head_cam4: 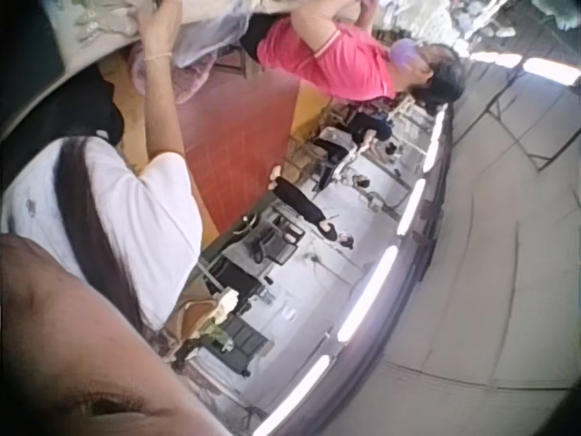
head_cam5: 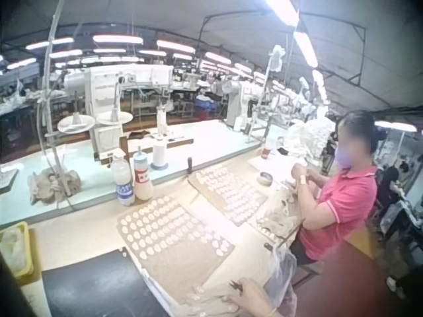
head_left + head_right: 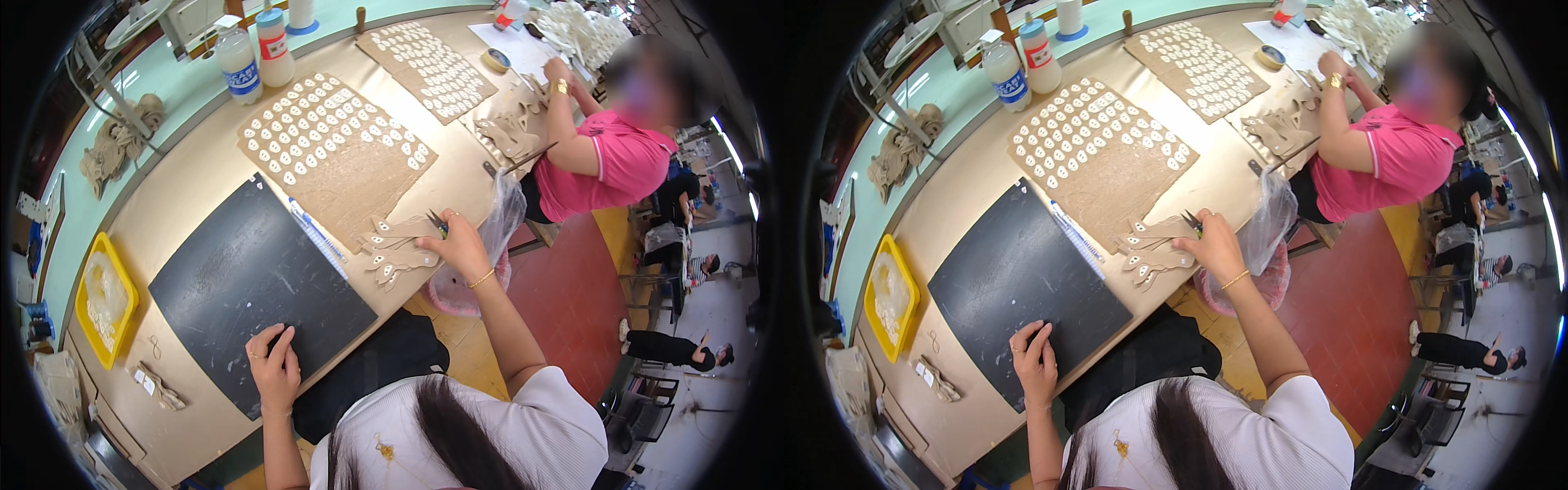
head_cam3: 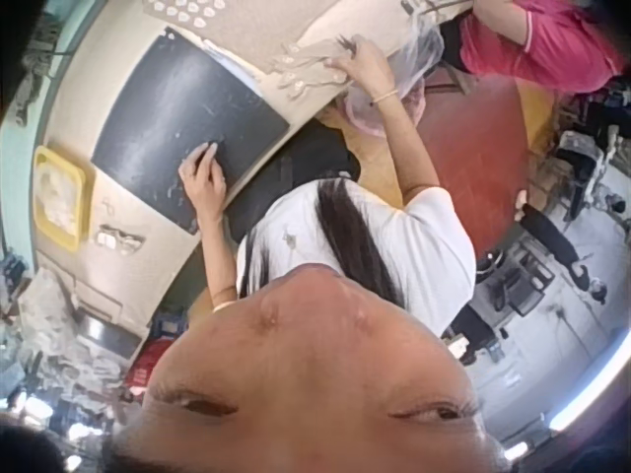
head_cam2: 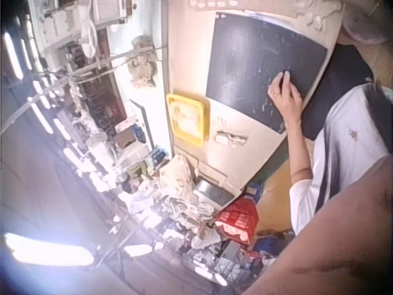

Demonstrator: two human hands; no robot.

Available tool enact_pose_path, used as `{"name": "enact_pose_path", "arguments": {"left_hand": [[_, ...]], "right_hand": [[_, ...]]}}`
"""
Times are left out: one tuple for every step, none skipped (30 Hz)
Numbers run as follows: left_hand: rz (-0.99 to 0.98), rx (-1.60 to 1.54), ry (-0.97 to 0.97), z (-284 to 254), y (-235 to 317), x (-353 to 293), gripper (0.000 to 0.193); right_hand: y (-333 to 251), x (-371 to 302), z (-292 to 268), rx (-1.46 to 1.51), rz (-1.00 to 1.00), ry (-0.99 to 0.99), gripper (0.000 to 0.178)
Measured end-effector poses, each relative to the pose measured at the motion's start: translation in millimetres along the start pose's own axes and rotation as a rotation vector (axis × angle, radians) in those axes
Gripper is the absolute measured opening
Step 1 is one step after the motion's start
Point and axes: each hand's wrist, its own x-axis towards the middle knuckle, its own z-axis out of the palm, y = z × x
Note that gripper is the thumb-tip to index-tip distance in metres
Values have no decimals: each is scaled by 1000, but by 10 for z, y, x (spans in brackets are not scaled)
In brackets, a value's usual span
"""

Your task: The person uses a rotary cutter to cut small circular pieces from beige fabric pieces on a black cutting mat. They repeatedly pick up fabric, cut out circles, and place the cut pieces onto a nearby cardboard sheet.

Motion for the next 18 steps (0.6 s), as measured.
{"name": "enact_pose_path", "arguments": {"left_hand": [[-1, -8, -1, 10, 4, 5, 31], [-5, -12, -4, 7, 2, -2, 31], [-10, -16, -7, 9, 3, 0, 31], [-2, -17, -5, 15, 6, 11, 31], [3, -16, -5, 14, 7, 10, 31], [7, -15, -4, 16, 7, 9, 31], [8, -16, -2, 23, 5, 10, 31], [8, -15, -2, 24, -2, 16, 31], [9, -15, -2, 24, -6, 18, 31], [10, -15, -5, 22, -7, 16, 31], [10, -12, -8, 13, -12, 14, 31], [10, -9, -11, 8, -15, 13, 31], [9, -10, -11, 6, -18, 13, 31], [10, -13, -12, 7, -19, 14, 31], [10, -16, -13, 9, -20, 16, 31], [9, -17, -13, 9, -19, 16, 31], [7, -15, -11, 3, -21, 14, 31], [5, -17, -9, 6, -19, 13, 31]], "right_hand": [[21, -9, -9, 44, 9, 4, 67], [41, -27, -1, 90, 19, 3, 66], [63, -31, 3, 136, 27, 2, 66], [100, -6, -21, 165, 55, -43, 63], [154, 30, -51, 195, 83, -91, 61], [205, 53, -63, 225, 110, -140, 58], [266, 65, -38, 249, 108, -168, 56], [289, 75, -14, 276, 106, -198, 54], [307, 79, 1, 302, 105, -227, 52], [322, 63, 7, 285, 68, -207, 49], [238, 26, -17, 269, 29, -189, 46], [183, 2, -38, 254, -9, -170, 43], [175, 3, -53, 328, -17, -216, 42], [160, -1, -89, 401, -22, -260, 40], [130, -5, -127, 474, -27, -303, 39], [97, -18, -193, 537, 26, -331, 38], [-45, -41, -323, 601, 76, -360, 37], [-142, -51, -433, 662, 129, -387, 36]]}}
